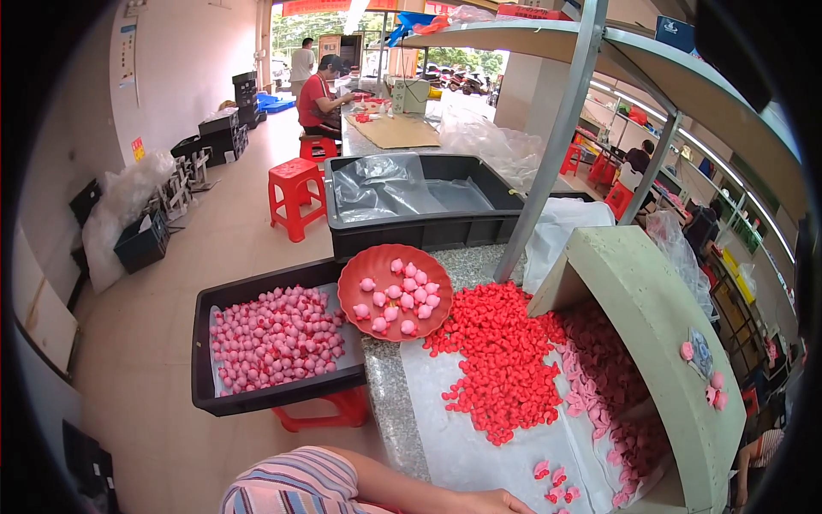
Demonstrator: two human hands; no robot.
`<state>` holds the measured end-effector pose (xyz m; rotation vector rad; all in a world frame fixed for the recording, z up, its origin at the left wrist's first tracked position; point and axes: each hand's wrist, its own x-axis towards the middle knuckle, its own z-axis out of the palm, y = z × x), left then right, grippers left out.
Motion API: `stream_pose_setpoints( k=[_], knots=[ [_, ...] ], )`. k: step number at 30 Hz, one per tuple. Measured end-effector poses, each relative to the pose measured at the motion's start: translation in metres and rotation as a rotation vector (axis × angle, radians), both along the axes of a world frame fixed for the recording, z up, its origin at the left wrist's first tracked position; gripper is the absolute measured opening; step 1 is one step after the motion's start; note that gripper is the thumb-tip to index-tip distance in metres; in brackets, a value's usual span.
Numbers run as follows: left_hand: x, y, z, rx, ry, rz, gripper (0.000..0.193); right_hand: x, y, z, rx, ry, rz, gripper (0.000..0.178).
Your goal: Assemble small plastic toy components by applying glue and joining parts at a factory workbench.
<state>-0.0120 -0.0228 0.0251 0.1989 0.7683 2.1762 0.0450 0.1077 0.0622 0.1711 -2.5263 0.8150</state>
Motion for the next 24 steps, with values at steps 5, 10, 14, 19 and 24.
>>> stream_pose_setpoints(
  k=[5, 10, 14, 19, 24],
  knots=[
    [0.005, -0.001, 0.004, -0.175, 0.039, 0.076, 0.025, 0.002, 0.007, -0.004, -0.029, -0.077, 0.057, 0.023],
    [0.016, 0.006, 0.000, -0.183, -0.020, 0.116, 0.028, 0.011, 0.011, -0.007, -0.063, -0.110, 0.060, 0.024],
    [0.013, 0.009, -0.001, -0.158, -0.070, 0.026, 0.029, 0.015, 0.007, -0.001, -0.035, -0.178, -0.033, 0.025],
    [-0.002, 0.004, -0.037, 0.326, -0.278, 0.006, 0.034, -0.005, -0.003, -0.013, -0.236, 0.125, -0.081, 0.034],
    [-0.013, -0.013, -0.007, 0.267, -0.315, 0.020, 0.042, 0.002, 0.020, -0.015, -0.718, -0.077, -0.203, 0.049]
  ],
)
